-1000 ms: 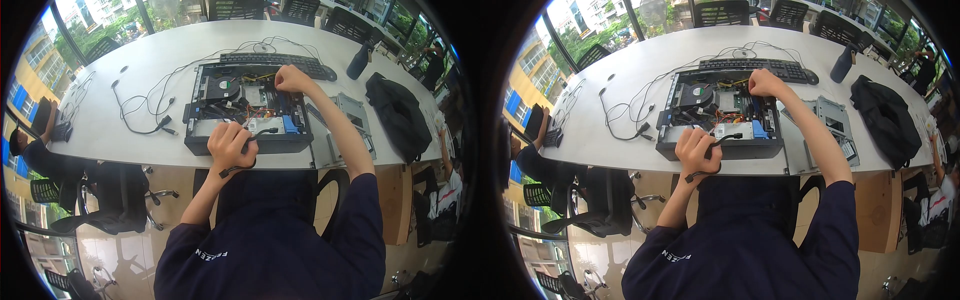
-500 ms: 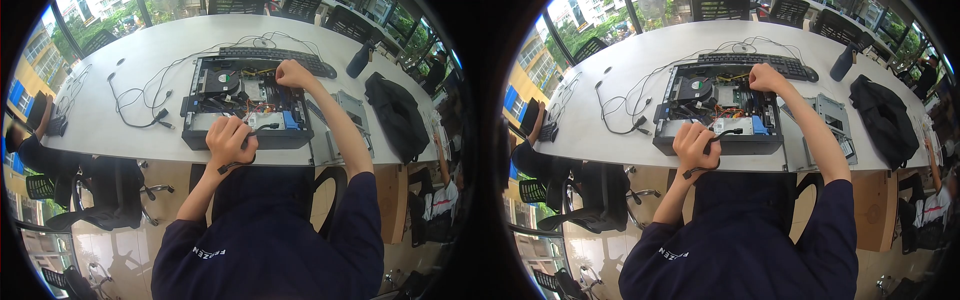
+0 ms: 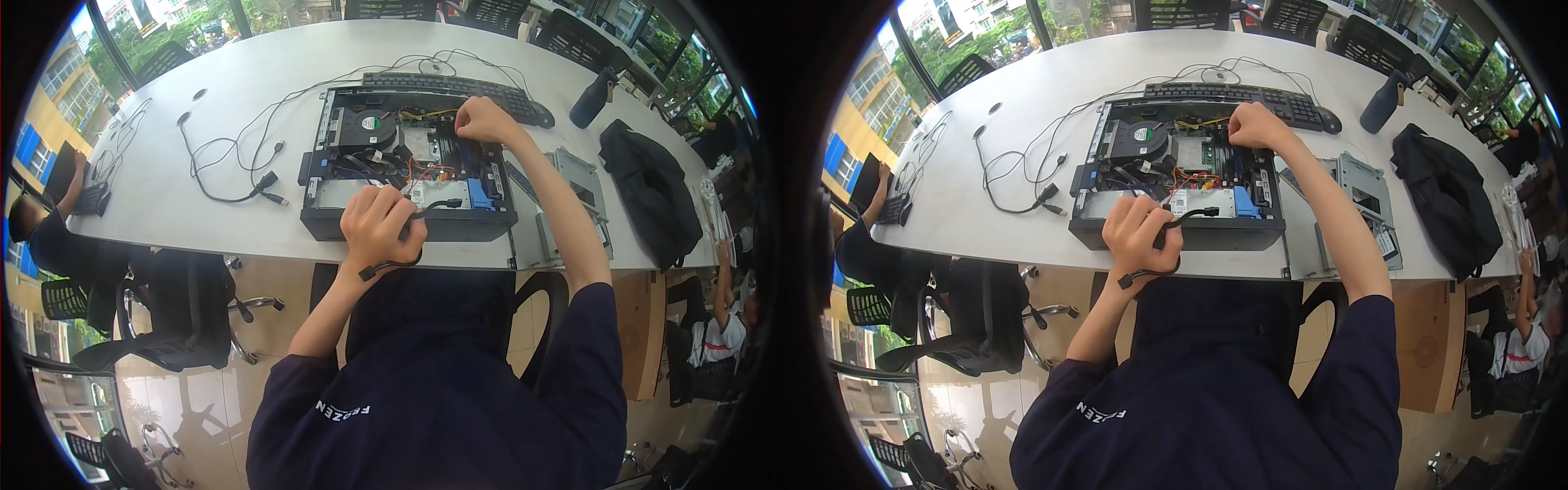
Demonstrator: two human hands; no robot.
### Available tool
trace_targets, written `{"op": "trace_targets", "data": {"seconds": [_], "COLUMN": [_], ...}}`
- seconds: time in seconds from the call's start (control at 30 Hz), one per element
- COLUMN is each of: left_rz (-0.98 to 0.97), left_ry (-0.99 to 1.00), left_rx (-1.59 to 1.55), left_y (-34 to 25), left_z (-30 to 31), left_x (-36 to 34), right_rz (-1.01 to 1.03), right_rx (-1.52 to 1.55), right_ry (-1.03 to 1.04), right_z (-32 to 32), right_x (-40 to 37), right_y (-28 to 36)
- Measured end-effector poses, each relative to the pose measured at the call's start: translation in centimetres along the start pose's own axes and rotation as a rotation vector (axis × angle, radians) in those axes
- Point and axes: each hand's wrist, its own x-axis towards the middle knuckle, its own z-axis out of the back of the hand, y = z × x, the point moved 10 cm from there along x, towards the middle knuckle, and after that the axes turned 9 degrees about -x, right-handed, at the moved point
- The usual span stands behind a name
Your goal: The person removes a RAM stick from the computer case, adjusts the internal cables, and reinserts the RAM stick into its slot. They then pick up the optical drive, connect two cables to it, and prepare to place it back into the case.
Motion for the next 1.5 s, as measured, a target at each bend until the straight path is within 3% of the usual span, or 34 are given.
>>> {"op": "trace_targets", "data": {"seconds": [1.5], "left_rz": [0.008], "left_ry": [0.030], "left_rx": [0.030], "left_y": [0.10], "left_z": [-0.16], "left_x": [-0.13], "right_rz": [-0.008], "right_rx": [0.049], "right_ry": [-0.015], "right_z": [-0.57], "right_x": [0.26], "right_y": [-0.26]}}
